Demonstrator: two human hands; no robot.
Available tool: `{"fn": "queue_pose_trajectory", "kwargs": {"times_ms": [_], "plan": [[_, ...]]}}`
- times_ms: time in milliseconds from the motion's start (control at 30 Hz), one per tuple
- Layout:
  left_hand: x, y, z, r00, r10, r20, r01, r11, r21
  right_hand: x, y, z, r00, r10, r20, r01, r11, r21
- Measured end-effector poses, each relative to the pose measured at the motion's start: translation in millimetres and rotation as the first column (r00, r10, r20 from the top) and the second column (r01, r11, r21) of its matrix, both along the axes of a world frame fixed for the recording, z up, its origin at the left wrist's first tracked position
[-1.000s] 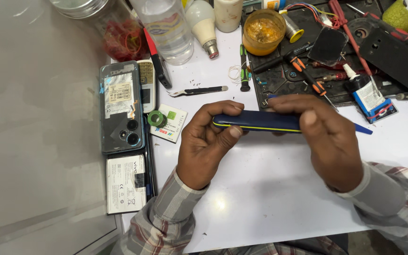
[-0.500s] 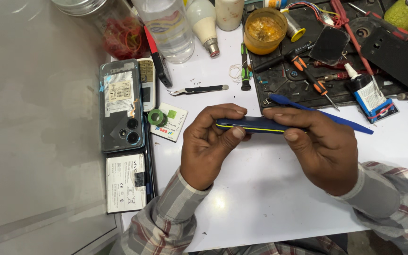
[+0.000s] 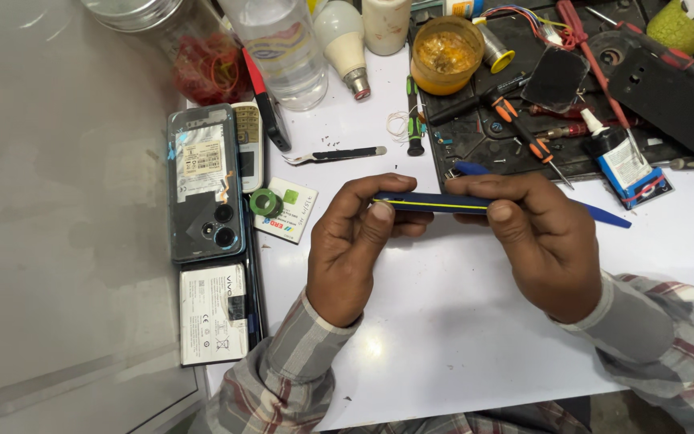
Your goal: The person uses a screwdriver to remove screws from a yellow mobile phone, then uses a brush to clean the interior. They reassemble the phone with its back cover. Next, they disassemble a black mobile phone by removing the back cover and battery, then use a screwdriver to separate the front panel from the chassis.
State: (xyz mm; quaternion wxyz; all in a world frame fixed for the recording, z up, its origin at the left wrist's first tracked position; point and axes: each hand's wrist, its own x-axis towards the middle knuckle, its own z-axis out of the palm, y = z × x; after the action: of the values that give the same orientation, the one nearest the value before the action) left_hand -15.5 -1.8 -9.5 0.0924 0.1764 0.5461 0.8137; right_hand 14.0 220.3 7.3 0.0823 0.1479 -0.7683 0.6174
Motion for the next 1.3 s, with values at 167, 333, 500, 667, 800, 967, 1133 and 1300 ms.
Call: {"fn": "queue_pose_trajectory", "kwargs": {"times_ms": [167,333,500,667,800,967,1133,1300], "plan": [[-4,1,0,0.998,-0.027,0.058,0.027,1.0,0.009,-4,0,-3,0.995,-0.032,0.098,0.044,0.992,-0.116],[-5,3,-1,0.997,-0.019,0.073,0.022,0.999,-0.036,-9,4,-8,0.98,-0.083,0.181,0.109,0.984,-0.141],[-4,6,-6,0.991,0.072,0.111,-0.063,0.995,-0.083,-11,6,-12,0.953,-0.102,0.284,0.157,0.972,-0.175],[-4,5,-6,0.981,0.146,0.129,-0.13,0.984,-0.122,-13,7,-10,0.945,-0.069,0.321,0.116,0.985,-0.13],[-7,7,-4,0.974,0.15,0.168,-0.13,0.984,-0.124,-16,5,-2,0.967,-0.031,0.251,0.044,0.998,-0.046],[-9,7,-1,0.963,0.184,0.198,-0.162,0.979,-0.123,-13,-2,10,0.998,0.051,-0.022,-0.039,0.929,0.368],[-9,6,-1,0.964,0.16,0.213,-0.131,0.981,-0.145,-16,-7,17,0.982,-0.022,0.187,-0.079,0.852,0.517],[-7,5,-4,0.972,0.092,0.217,-0.055,0.984,-0.171,-13,-5,14,0.947,-0.086,0.31,-0.103,0.832,0.545]]}}
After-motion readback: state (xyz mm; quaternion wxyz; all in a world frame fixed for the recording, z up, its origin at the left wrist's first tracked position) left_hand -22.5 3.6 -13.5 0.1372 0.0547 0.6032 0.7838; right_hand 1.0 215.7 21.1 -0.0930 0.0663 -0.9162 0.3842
